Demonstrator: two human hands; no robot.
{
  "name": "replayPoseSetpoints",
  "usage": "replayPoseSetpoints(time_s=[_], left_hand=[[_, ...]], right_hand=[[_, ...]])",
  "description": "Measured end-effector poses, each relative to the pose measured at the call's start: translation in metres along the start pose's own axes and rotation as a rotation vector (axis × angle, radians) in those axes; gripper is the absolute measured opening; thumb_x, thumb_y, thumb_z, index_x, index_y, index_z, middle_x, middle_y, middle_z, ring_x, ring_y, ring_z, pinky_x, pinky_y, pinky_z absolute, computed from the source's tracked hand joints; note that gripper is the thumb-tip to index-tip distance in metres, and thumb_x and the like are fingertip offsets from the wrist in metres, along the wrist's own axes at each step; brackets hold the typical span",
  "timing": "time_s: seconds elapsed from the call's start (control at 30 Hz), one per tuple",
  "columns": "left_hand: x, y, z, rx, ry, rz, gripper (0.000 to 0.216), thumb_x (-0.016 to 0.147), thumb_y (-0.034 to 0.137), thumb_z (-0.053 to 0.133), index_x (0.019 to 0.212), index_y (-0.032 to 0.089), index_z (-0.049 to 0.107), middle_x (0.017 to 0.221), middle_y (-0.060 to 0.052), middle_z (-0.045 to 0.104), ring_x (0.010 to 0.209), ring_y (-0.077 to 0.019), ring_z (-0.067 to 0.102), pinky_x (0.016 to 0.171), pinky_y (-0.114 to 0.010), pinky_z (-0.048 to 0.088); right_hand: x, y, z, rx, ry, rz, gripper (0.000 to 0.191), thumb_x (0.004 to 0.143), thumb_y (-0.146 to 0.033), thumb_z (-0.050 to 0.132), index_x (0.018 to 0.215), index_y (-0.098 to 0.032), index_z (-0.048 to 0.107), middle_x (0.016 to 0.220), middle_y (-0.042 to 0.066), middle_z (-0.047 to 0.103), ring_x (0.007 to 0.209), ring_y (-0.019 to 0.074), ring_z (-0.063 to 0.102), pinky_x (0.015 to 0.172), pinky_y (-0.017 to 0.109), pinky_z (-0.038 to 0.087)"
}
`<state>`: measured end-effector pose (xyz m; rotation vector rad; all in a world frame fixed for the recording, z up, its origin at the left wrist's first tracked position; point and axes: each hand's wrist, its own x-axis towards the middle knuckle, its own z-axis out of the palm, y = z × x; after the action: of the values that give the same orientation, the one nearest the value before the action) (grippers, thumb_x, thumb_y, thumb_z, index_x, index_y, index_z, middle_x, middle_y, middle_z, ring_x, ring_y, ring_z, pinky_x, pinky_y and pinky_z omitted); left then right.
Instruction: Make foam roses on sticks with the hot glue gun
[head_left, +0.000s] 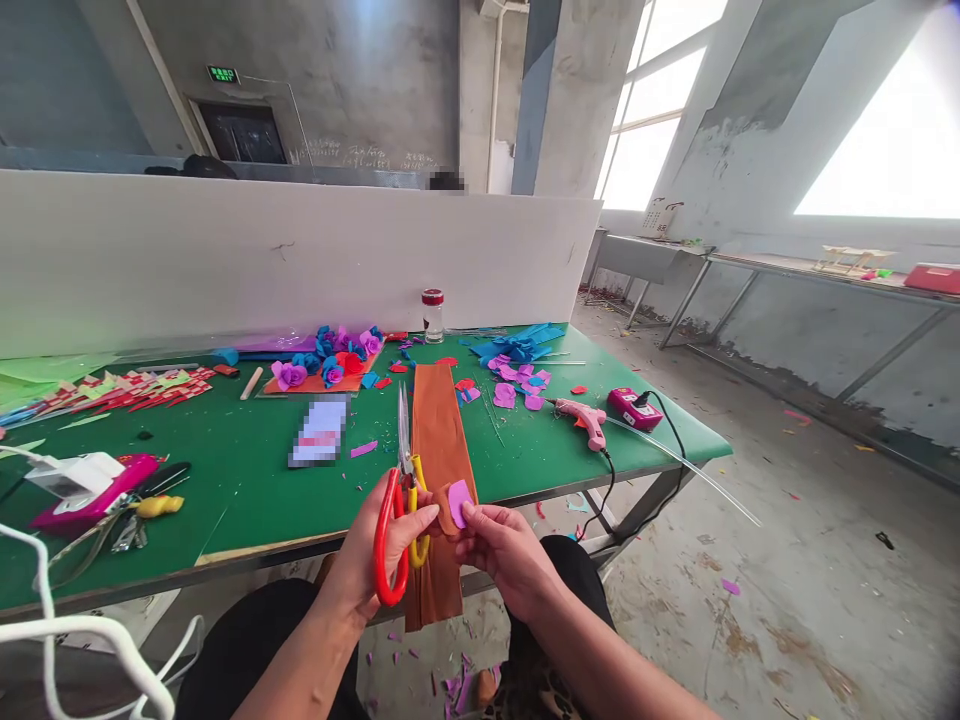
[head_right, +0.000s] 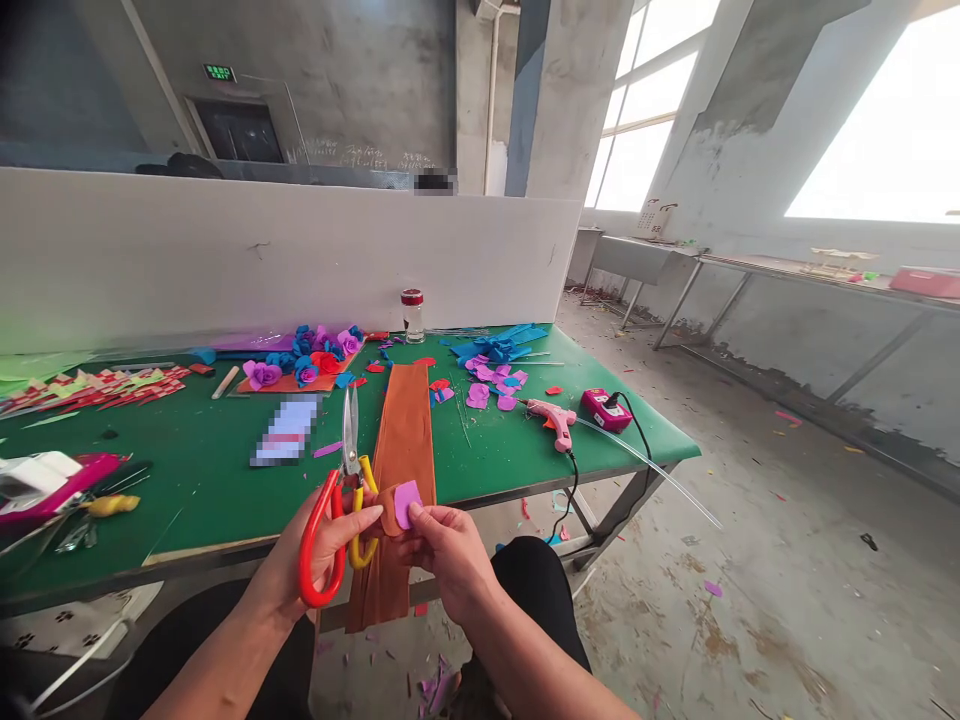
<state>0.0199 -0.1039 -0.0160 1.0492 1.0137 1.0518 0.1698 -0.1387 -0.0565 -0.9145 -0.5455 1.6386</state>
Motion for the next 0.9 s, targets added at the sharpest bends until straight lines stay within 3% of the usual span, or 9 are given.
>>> replayPoseSetpoints(time_s=[0.17, 0.33, 0.4, 0.47, 0.6, 0.73, 0.9], left_hand=[[0.003, 0.0, -0.007, 0.009, 0.067, 0.058, 0.039, 0.065, 0.031, 0.085, 0.093, 0.017, 0.062, 0.086, 0.0, 0.068, 0.074, -0.0154, 0.068, 0.072, -0.028, 0.057], [0.013, -0.003, -0.02, -0.151, 0.134, 0.04, 0.051, 0.058, 0.028, 0.089, 0.1, 0.019, 0.061, 0.086, 0.002, 0.068, 0.069, -0.0177, 0.071, 0.067, -0.031, 0.059], [0.016, -0.003, -0.019, -0.221, 0.183, 0.038, 0.056, 0.052, 0.025, 0.091, 0.099, 0.019, 0.06, 0.082, 0.002, 0.069, 0.065, -0.0182, 0.071, 0.063, -0.03, 0.059], [0.017, -0.004, -0.012, -0.295, 0.24, 0.05, 0.058, 0.047, 0.022, 0.092, 0.095, 0.019, 0.059, 0.08, 0.003, 0.068, 0.064, -0.0175, 0.071, 0.062, -0.029, 0.059], [0.015, -0.008, 0.009, -0.396, 0.318, 0.078, 0.054, 0.046, 0.018, 0.091, 0.088, 0.018, 0.058, 0.075, 0.005, 0.066, 0.06, -0.0127, 0.067, 0.061, -0.024, 0.057], [0.01, -0.016, 0.026, -0.411, 0.32, 0.124, 0.05, 0.049, 0.02, 0.089, 0.088, 0.019, 0.057, 0.072, 0.006, 0.066, 0.059, -0.0109, 0.065, 0.059, -0.022, 0.054], [0.005, -0.011, 0.01, -0.162, 0.244, 0.162, 0.047, 0.058, 0.033, 0.088, 0.095, 0.019, 0.061, 0.092, -0.003, 0.074, 0.082, -0.0173, 0.07, 0.07, -0.025, 0.054]], right_hand=[[0.004, -0.003, -0.006, 0.06, 0.107, -0.066, 0.049, 0.053, -0.05, 0.093, 0.069, -0.012, 0.067, 0.061, 0.001, 0.064, 0.054, 0.0085, 0.057, 0.057, 0.021, 0.048], [0.008, -0.015, -0.019, 0.146, 0.181, -0.199, 0.049, 0.049, -0.031, 0.095, 0.053, -0.018, 0.049, 0.058, -0.004, 0.057, 0.059, 0.0091, 0.057, 0.067, 0.024, 0.054], [0.009, -0.019, -0.021, 0.159, 0.143, -0.205, 0.042, 0.047, -0.022, 0.092, 0.058, -0.018, 0.051, 0.063, -0.004, 0.061, 0.063, 0.0111, 0.06, 0.068, 0.026, 0.054], [0.01, -0.019, -0.017, 0.13, 0.1, -0.202, 0.031, 0.049, -0.018, 0.085, 0.068, -0.019, 0.06, 0.068, -0.002, 0.065, 0.06, 0.0101, 0.056, 0.059, 0.022, 0.049], [0.013, -0.01, 0.003, 0.064, 0.027, -0.17, 0.019, 0.062, -0.028, 0.076, 0.071, -0.015, 0.066, 0.062, -0.002, 0.057, 0.054, 0.0065, 0.043, 0.049, 0.018, 0.033], [0.017, 0.0, 0.023, 0.073, 0.031, -0.195, 0.034, 0.063, -0.039, 0.084, 0.082, -0.018, 0.064, 0.067, -0.004, 0.056, 0.056, 0.0077, 0.042, 0.053, 0.021, 0.03], [0.016, -0.02, 0.013, -0.091, 0.052, -0.32, 0.027, 0.061, -0.031, 0.079, 0.071, -0.018, 0.058, 0.064, -0.006, 0.052, 0.057, 0.0077, 0.035, 0.056, 0.023, 0.026]])
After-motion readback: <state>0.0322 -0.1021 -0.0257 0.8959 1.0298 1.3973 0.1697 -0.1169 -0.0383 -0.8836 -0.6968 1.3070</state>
